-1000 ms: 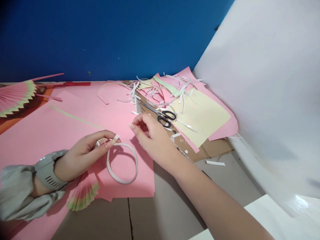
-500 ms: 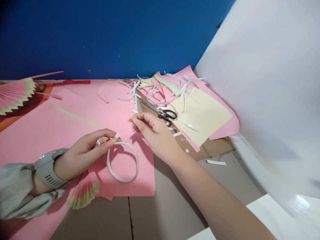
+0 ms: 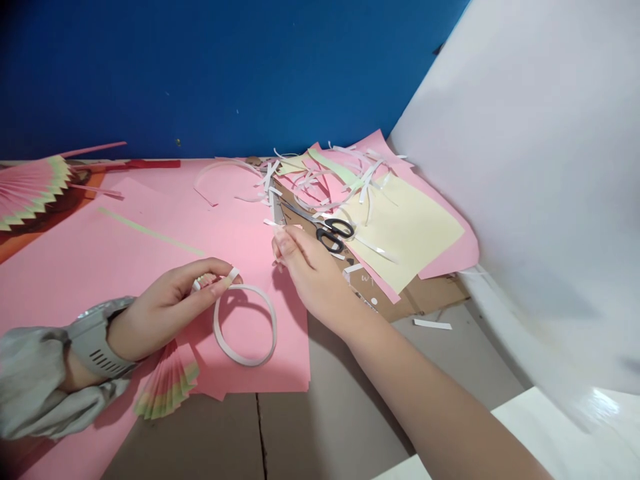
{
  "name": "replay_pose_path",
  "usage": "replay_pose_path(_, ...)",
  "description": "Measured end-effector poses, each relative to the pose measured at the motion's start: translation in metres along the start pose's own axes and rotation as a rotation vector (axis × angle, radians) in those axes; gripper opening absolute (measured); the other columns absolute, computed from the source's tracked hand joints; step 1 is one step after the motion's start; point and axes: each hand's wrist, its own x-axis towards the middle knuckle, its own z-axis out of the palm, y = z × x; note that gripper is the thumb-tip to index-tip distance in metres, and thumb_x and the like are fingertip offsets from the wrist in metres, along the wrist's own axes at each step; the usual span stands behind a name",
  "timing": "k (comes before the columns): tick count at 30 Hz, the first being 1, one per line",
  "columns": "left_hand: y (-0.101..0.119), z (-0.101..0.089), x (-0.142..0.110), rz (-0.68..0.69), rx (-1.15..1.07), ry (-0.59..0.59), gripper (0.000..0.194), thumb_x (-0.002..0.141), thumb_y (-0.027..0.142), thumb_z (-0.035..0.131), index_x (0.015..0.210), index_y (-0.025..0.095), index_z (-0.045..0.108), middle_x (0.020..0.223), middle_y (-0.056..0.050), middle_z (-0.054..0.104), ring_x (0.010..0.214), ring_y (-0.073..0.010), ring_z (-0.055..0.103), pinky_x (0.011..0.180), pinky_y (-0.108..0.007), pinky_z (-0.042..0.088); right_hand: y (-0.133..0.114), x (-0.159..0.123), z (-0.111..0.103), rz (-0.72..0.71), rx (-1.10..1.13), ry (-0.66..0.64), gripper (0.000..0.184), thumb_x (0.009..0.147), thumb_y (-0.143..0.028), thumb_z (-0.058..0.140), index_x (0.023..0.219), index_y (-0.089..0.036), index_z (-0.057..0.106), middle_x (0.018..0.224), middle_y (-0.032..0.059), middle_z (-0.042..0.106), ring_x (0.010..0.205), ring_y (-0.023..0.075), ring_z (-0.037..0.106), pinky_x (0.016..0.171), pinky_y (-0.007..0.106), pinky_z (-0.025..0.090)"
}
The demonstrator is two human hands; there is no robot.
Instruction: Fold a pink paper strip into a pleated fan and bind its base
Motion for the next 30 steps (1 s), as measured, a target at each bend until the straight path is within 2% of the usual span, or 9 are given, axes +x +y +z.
replay_pose_path(3,-0.0004,0.0001,0.0001,0.006,-0.007,-0.001,0.021,0.086,0.035,0.043,0.092,0.020,0.056,0.077,0.001,0.056,0.066,-0.0119,0.049,0.063,-0.023,0.041,0.0016,0.0025,-0.0008,0.018,-0.042,0.045,0.034,0.095,-0.036,0.031,0.067,-0.020,0.042,0.063,-0.0041,0.040,0.058,0.0091,0.039,0.058,0.024,0.033)
replay_pose_path(8,-0.0012,0.0005,-0.0003,-0.003,-0.020,-0.016,0.021,0.087,0.035,0.042,0.093,0.021,0.055,0.079,0.001,0.055,0.069,-0.0124,0.049,0.064,-0.023,0.040,0.0037,0.0039,0.0001,0.015,-0.048,0.077,0.015,0.088,-0.033,0.050,0.080,-0.020,0.052,0.077,-0.0022,0.054,0.072,0.0104,0.052,0.066,0.023,0.040)
replay_pose_path(12,-0.0012,0.0004,-0.0005,-0.003,-0.034,-0.021,0.021,0.087,0.036,0.042,0.093,0.020,0.055,0.079,0.001,0.056,0.069,-0.0127,0.049,0.066,-0.024,0.040,0.0055,0.0022,0.0009,0.077,-0.031,0.063,0.028,0.089,-0.039,0.044,0.068,-0.021,0.043,0.063,-0.0036,0.048,0.057,0.0099,0.048,0.053,0.023,0.038)
replay_pose_path(16,-0.0019,0.0006,-0.0003,0.003,-0.041,-0.016,0.021,0.087,0.035,0.042,0.094,0.020,0.055,0.082,0.001,0.058,0.073,-0.0131,0.051,0.068,-0.024,0.041,0.0049,0.0000,0.0014,-0.029,-0.166,0.158,0.009,0.087,-0.032,0.050,0.089,-0.023,0.050,0.079,-0.0010,0.052,0.070,0.0122,0.052,0.058,0.024,0.041)
replay_pose_path(21,-0.0012,0.0008,0.0002,0.004,-0.032,-0.005,0.021,0.087,0.036,0.042,0.092,0.021,0.055,0.077,0.002,0.056,0.066,-0.0118,0.048,0.063,-0.023,0.040,0.0022,-0.0021,0.0013,-0.144,-0.392,0.076,0.014,0.092,-0.025,0.040,0.087,-0.022,0.053,0.080,0.0004,0.058,0.070,0.0133,0.054,0.065,0.027,0.040)
replay_pose_path(24,-0.0001,0.0008,0.0004,-0.009,-0.033,-0.003,0.022,0.087,0.037,0.041,0.092,0.021,0.055,0.077,0.001,0.056,0.068,-0.0126,0.049,0.065,-0.024,0.040,0.0028,-0.0012,0.0002,-0.106,-0.441,0.032,0.018,0.091,-0.027,0.040,0.083,-0.020,0.055,0.075,0.0006,0.059,0.067,0.0142,0.054,0.064,0.027,0.040)
replay_pose_path(26,0.0003,0.0006,0.0003,-0.009,-0.041,-0.006,0.021,0.087,0.036,0.041,0.092,0.021,0.055,0.079,0.001,0.055,0.070,-0.0132,0.050,0.067,-0.025,0.040,0.0043,0.0001,-0.0005,-0.102,-0.460,0.016,0.020,0.092,-0.025,0.038,0.094,-0.021,0.057,0.081,0.0024,0.061,0.073,0.0160,0.056,0.068,0.029,0.042)
replay_pose_path(28,0.0004,0.0004,0.0000,-0.009,-0.041,-0.011,0.021,0.087,0.036,0.041,0.092,0.021,0.054,0.076,0.002,0.053,0.068,-0.0127,0.048,0.065,-0.024,0.040,0.0058,0.0011,-0.0007,-0.184,-0.486,0.016,0.030,0.091,-0.019,0.038,0.119,-0.023,0.048,0.105,0.0064,0.059,0.095,0.0196,0.054,0.081,0.034,0.041)
replay_pose_path(30,0.0003,0.0003,-0.0003,-0.007,-0.037,-0.014,0.021,0.087,0.036,0.041,0.093,0.021,0.054,0.074,0.002,0.052,0.064,-0.0121,0.046,0.062,-0.023,0.039,0.0066,0.0012,-0.0002,-0.248,-0.503,0.016,0.037,0.089,-0.019,0.042,0.126,-0.024,0.042,0.115,0.0080,0.055,0.105,0.0213,0.050,0.087,0.037,0.039)
